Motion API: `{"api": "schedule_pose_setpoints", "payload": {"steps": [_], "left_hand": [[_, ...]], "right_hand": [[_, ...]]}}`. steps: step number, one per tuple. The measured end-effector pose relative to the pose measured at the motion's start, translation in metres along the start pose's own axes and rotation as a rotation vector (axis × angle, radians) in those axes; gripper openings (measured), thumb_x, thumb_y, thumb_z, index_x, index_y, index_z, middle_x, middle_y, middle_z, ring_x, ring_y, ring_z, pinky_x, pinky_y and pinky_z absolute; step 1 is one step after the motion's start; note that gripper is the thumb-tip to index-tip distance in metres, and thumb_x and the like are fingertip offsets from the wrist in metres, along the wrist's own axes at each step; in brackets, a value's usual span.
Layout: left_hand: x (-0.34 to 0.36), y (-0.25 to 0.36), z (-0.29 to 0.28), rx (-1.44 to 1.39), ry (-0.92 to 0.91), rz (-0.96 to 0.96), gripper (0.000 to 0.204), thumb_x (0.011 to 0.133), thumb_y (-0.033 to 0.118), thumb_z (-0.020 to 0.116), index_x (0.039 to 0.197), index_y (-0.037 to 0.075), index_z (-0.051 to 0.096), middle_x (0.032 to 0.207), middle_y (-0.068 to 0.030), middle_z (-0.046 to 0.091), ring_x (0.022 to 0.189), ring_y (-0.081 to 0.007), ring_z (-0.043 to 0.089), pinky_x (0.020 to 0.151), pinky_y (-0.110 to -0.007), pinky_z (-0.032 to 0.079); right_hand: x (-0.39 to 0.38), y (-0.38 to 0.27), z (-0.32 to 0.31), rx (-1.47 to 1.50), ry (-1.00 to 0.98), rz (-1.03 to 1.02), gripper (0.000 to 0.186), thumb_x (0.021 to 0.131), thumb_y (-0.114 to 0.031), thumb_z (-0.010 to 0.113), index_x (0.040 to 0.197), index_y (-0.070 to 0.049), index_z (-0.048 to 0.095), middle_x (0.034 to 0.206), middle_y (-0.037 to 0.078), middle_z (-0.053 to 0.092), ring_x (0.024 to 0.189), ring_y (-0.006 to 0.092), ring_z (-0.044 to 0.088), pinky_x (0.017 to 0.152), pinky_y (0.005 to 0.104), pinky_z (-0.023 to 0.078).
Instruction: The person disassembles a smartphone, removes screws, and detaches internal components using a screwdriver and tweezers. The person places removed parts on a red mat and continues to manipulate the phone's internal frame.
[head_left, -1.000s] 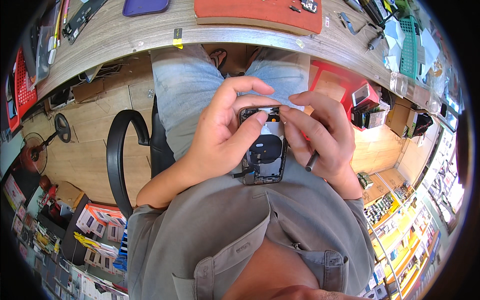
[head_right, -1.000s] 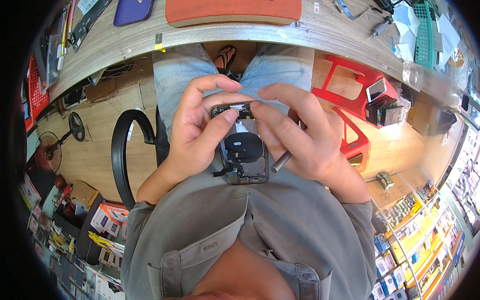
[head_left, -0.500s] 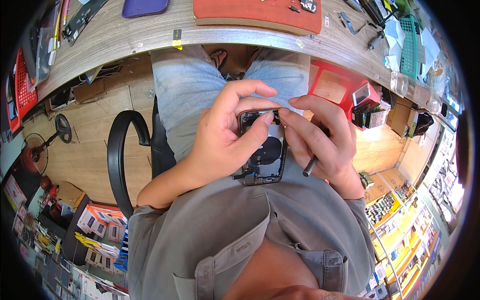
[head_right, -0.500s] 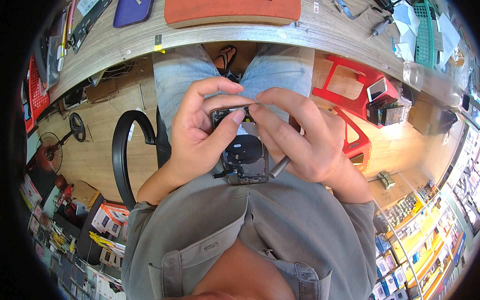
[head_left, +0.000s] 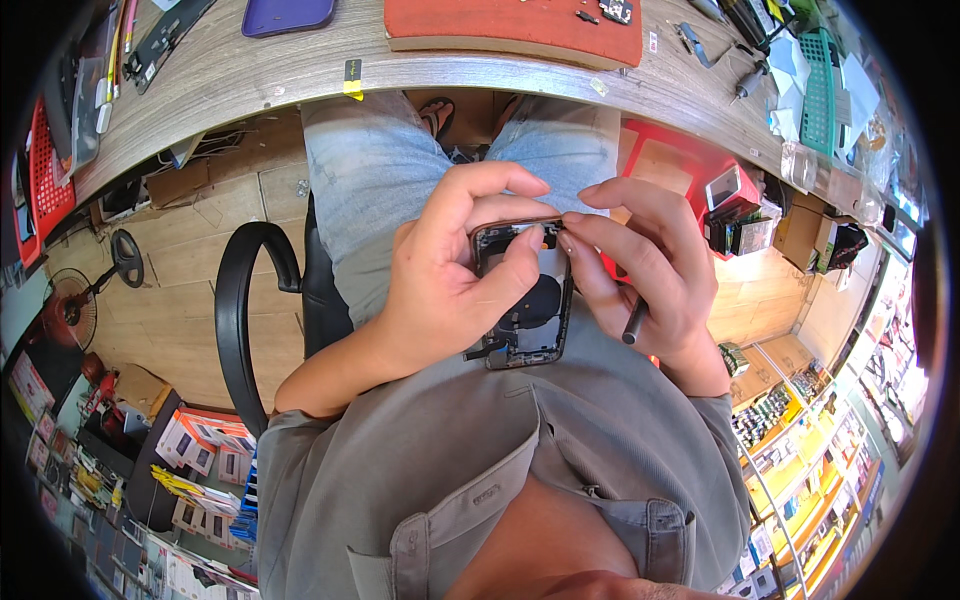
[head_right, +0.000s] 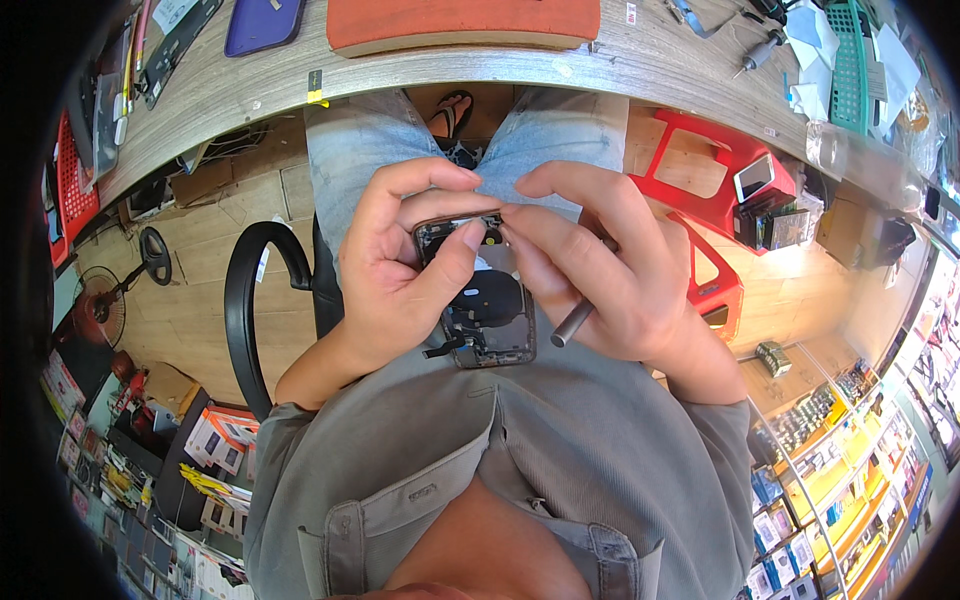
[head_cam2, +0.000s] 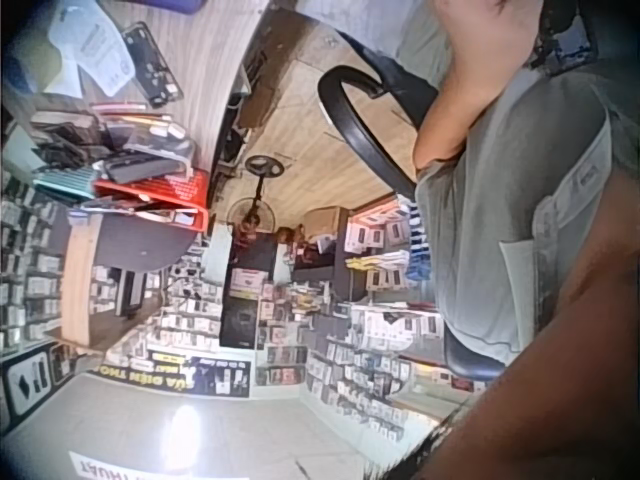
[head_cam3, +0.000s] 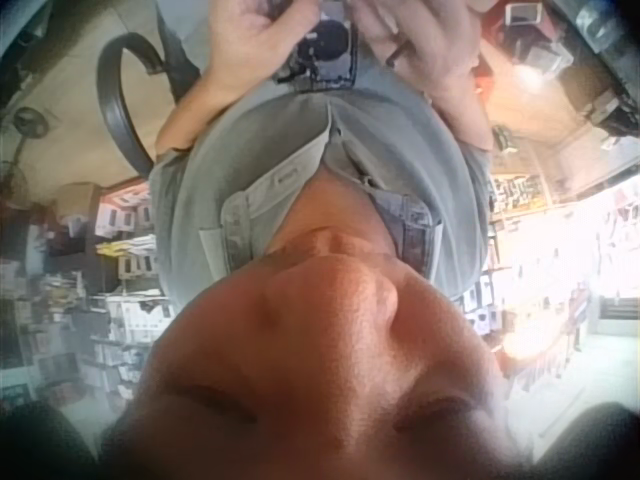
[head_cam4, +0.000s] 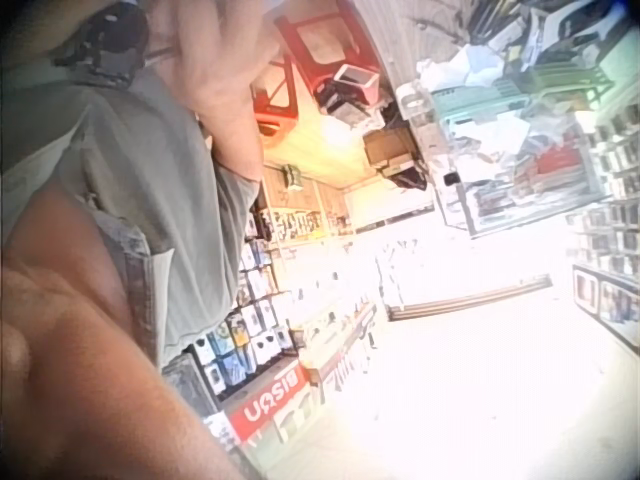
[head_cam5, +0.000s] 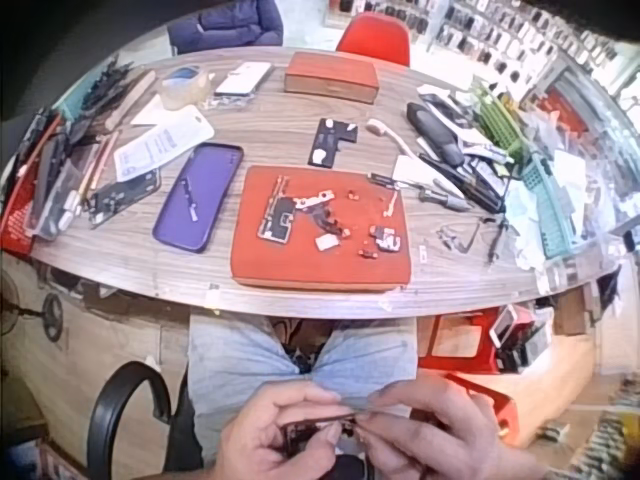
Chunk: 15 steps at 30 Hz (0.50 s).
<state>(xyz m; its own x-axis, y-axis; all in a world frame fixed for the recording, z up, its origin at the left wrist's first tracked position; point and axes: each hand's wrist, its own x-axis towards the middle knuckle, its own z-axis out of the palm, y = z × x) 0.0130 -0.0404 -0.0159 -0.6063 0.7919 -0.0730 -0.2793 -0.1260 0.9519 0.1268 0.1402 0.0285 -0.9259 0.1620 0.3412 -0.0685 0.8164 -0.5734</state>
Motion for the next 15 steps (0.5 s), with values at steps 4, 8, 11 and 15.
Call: {"api": "schedule_pose_setpoints", "payload": {"steps": [4, 8, 11, 15], "left_hand": [[0.001, -0.004, -0.001, -0.021, -0.006, 0.038, 0.042, 0.099, -0.011, 0.067, 0.139, -0.006, 0.052, 0.133, -0.0158, 0.066, 0.12, -0.0216, 0.074, 0.098, -0.03, 0.057], [0.0, -0.001, -0.001, -0.002, -0.008, 0.016, 0.043, 0.103, -0.006, 0.067, 0.141, -0.005, 0.049, 0.128, -0.0181, 0.071, 0.118, -0.0191, 0.072, 0.098, -0.029, 0.055], [0.0, 0.0, 0.0, 0.039, -0.009, 0.019, 0.043, 0.104, -0.004, 0.068, 0.142, -0.005, 0.048, 0.125, -0.0195, 0.074, 0.117, -0.0172, 0.071, 0.097, -0.028, 0.055], [0.0, 0.002, -0.001, 0.038, -0.025, 0.005, 0.042, 0.104, -0.005, 0.068, 0.141, -0.004, 0.048, 0.124, -0.0193, 0.075, 0.115, -0.0158, 0.071, 0.094, -0.026, 0.055]], "right_hand": [[0.004, 0.002, 0.0, 0.047, -0.015, 0.019, 0.026, 0.083, 0.005, 0.085, 0.107, -0.002, 0.078, 0.115, 0.013, 0.072, 0.067, 0.0112, 0.059, 0.053, 0.026, 0.046], [0.009, -0.006, -0.004, 0.158, -0.055, 0.152, 0.025, 0.084, 0.009, 0.083, 0.107, -0.001, 0.077, 0.116, 0.012, 0.072, 0.066, 0.0069, 0.055, 0.054, 0.0235, 0.042], [0.014, -0.011, -0.013, 0.214, -0.132, 0.268, 0.024, 0.084, 0.009, 0.082, 0.105, -0.001, 0.077, 0.116, 0.009, 0.073, 0.06, 0.0029, 0.047, 0.052, 0.022, 0.036], [0.016, -0.008, -0.014, 0.35, -0.158, 0.362, 0.023, 0.085, 0.01, 0.08, 0.104, -0.001, 0.076, 0.116, 0.009, 0.074, 0.058, 0.0008, 0.043, 0.053, 0.0214, 0.034]]}}
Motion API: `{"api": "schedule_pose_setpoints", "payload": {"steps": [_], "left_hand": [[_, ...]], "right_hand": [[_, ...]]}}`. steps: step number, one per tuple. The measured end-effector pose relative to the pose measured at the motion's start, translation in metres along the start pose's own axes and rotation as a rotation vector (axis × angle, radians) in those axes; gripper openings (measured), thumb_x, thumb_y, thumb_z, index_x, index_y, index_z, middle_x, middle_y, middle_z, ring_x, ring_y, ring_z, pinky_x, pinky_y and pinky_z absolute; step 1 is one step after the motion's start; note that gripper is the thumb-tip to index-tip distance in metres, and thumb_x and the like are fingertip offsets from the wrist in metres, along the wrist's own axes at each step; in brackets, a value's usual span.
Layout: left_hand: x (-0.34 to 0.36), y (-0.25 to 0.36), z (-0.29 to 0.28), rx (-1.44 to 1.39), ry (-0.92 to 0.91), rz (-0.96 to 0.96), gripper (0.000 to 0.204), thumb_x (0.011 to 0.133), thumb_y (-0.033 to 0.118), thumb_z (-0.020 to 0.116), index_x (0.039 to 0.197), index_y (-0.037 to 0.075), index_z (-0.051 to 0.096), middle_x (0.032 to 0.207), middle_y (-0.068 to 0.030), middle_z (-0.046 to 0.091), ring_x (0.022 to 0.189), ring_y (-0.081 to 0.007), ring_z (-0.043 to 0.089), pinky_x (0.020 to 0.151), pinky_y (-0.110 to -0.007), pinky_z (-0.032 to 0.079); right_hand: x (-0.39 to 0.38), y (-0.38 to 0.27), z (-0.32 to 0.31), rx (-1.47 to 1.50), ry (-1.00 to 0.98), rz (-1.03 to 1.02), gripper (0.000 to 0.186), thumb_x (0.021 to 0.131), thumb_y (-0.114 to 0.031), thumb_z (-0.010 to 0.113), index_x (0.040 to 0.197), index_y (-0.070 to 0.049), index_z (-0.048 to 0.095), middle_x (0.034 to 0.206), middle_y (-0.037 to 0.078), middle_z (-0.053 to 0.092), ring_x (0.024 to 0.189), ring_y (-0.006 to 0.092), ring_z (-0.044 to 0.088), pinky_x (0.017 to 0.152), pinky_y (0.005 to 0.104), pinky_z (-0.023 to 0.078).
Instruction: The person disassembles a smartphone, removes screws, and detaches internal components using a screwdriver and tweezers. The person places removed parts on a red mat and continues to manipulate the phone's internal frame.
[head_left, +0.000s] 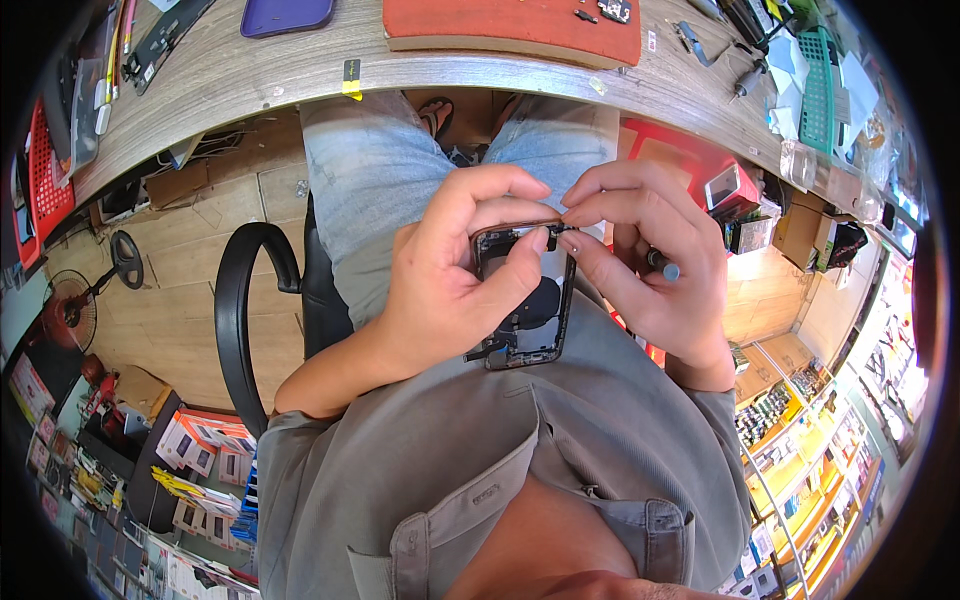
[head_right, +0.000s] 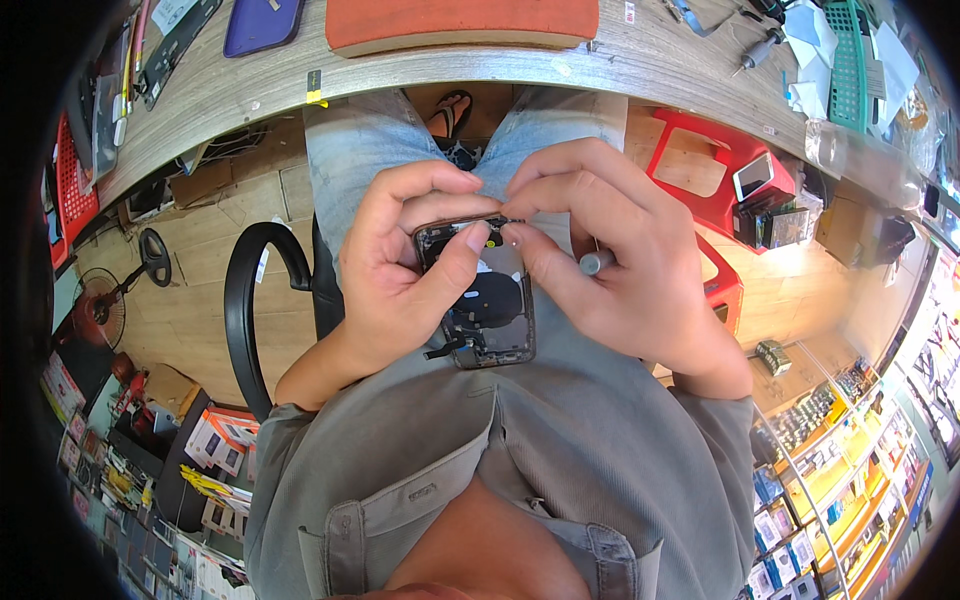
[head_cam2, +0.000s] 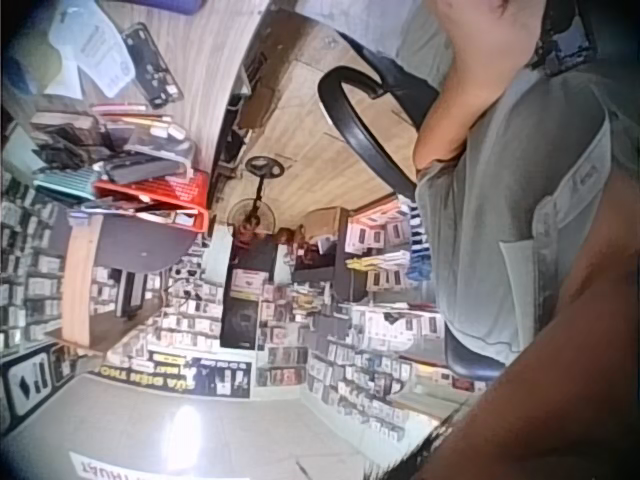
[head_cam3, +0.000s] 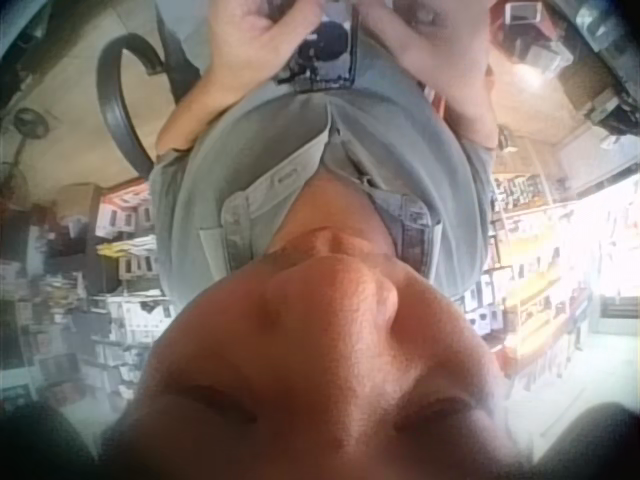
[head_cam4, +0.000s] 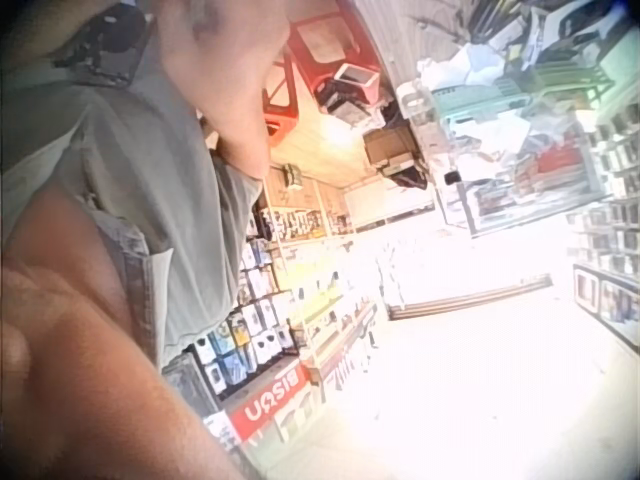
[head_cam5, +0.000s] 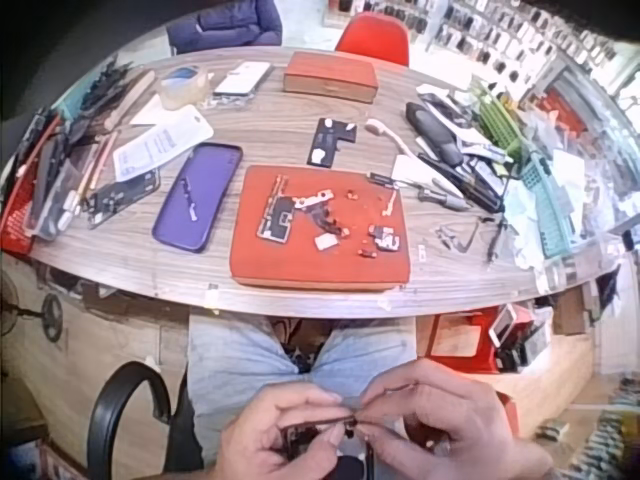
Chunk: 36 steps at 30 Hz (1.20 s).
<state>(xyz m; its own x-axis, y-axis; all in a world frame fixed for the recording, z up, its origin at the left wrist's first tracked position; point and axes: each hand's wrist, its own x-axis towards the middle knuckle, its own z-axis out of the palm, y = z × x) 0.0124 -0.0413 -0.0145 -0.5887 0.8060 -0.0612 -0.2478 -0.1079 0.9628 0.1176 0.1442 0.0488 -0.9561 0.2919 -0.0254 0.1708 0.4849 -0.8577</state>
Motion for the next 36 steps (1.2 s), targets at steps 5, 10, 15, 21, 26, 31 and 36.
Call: {"api": "schedule_pose_setpoints", "payload": {"steps": [5, 10, 15, 21, 26, 31, 36], "left_hand": [[-0.0007, 0.0035, 0.0013, -0.036, 0.029, -0.022, 0.041, 0.1, -0.01, 0.068, 0.137, -0.007, 0.053, 0.13, -0.0147, 0.067, 0.118, -0.0206, 0.075, 0.098, -0.029, 0.057], [-0.0002, -0.0006, -0.001, 0.038, 0.013, 0.036, 0.042, 0.104, -0.004, 0.068, 0.141, -0.004, 0.048, 0.123, -0.0197, 0.076, 0.115, -0.0155, 0.07, 0.095, -0.026, 0.054], [-0.0009, 0.0, -0.001, 0.014, 0.017, 0.019, 0.041, 0.104, -0.004, 0.068, 0.141, -0.004, 0.048, 0.123, -0.0196, 0.076, 0.117, -0.0165, 0.07, 0.099, -0.027, 0.053], [-0.0004, 0.0007, -0.001, 0.041, 0.025, 0.035, 0.042, 0.104, -0.005, 0.068, 0.141, -0.004, 0.048, 0.125, -0.0199, 0.075, 0.117, -0.0169, 0.071, 0.101, -0.028, 0.052], [-0.001, 0.0016, -0.0013, 0.043, 0.019, 0.04, 0.044, 0.102, -0.006, 0.068, 0.141, -0.004, 0.048, 0.124, -0.0202, 0.074, 0.116, -0.0171, 0.071, 0.091, -0.026, 0.056], [0.0002, 0.0008, 0.0, 0.041, 0.029, 0.05, 0.044, 0.101, -0.006, 0.069, 0.141, -0.004, 0.048, 0.124, -0.0213, 0.075, 0.113, -0.0161, 0.071, 0.08, -0.023, 0.057], [0.0016, 0.0047, 0.0015, 0.039, 0.037, 0.013, 0.044, 0.101, -0.006, 0.07, 0.14, -0.004, 0.05, 0.123, -0.0215, 0.075, 0.111, -0.0148, 0.071, 0.078, -0.022, 0.057]], "right_hand": [[0.0024, -0.0008, -0.0012, 0.083, -0.018, 0.047, 0.022, 0.086, 0.01, 0.079, 0.104, 0.0, 0.075, 0.115, 0.009, 0.075, 0.058, -0.0006, 0.043, 0.052, 0.0206, 0.033], [0.0025, -0.0033, 0.001, -0.02, 0.004, -0.002, 0.023, 0.085, 0.01, 0.08, 0.104, -0.001, 0.074, 0.111, 0.008, 0.078, 0.055, -0.0002, 0.043, 0.049, 0.0205, 0.031], [0.0041, -0.0021, 0.003, -0.093, 0.022, -0.076, 0.025, 0.083, 0.008, 0.082, 0.104, -0.003, 0.074, 0.11, 0.008, 0.078, 0.054, 0.0005, 0.044, 0.047, 0.0207, 0.031], [0.0039, -0.0023, 0.0056, -0.123, 0.033, -0.09, 0.026, 0.081, 0.008, 0.082, 0.103, -0.003, 0.073, 0.111, 0.007, 0.078, 0.053, 0.0008, 0.045, 0.046, 0.021, 0.032], [0.0058, -0.0013, 0.0057, -0.135, 0.032, -0.118, 0.027, 0.079, 0.01, 0.081, 0.102, -0.002, 0.072, 0.111, 0.008, 0.078, 0.053, 0.0006, 0.045, 0.046, 0.0214, 0.032], [0.0064, -0.0015, 0.0052, -0.136, 0.034, -0.128, 0.027, 0.079, 0.01, 0.081, 0.102, -0.002, 0.072, 0.111, 0.008, 0.077, 0.052, 0.0006, 0.044, 0.046, 0.0214, 0.032], [0.0058, -0.0017, 0.0043, -0.136, 0.039, -0.125, 0.028, 0.079, 0.01, 0.08, 0.102, -0.002, 0.071, 0.111, 0.008, 0.077, 0.052, 0.0007, 0.044, 0.046, 0.0214, 0.031]]}}
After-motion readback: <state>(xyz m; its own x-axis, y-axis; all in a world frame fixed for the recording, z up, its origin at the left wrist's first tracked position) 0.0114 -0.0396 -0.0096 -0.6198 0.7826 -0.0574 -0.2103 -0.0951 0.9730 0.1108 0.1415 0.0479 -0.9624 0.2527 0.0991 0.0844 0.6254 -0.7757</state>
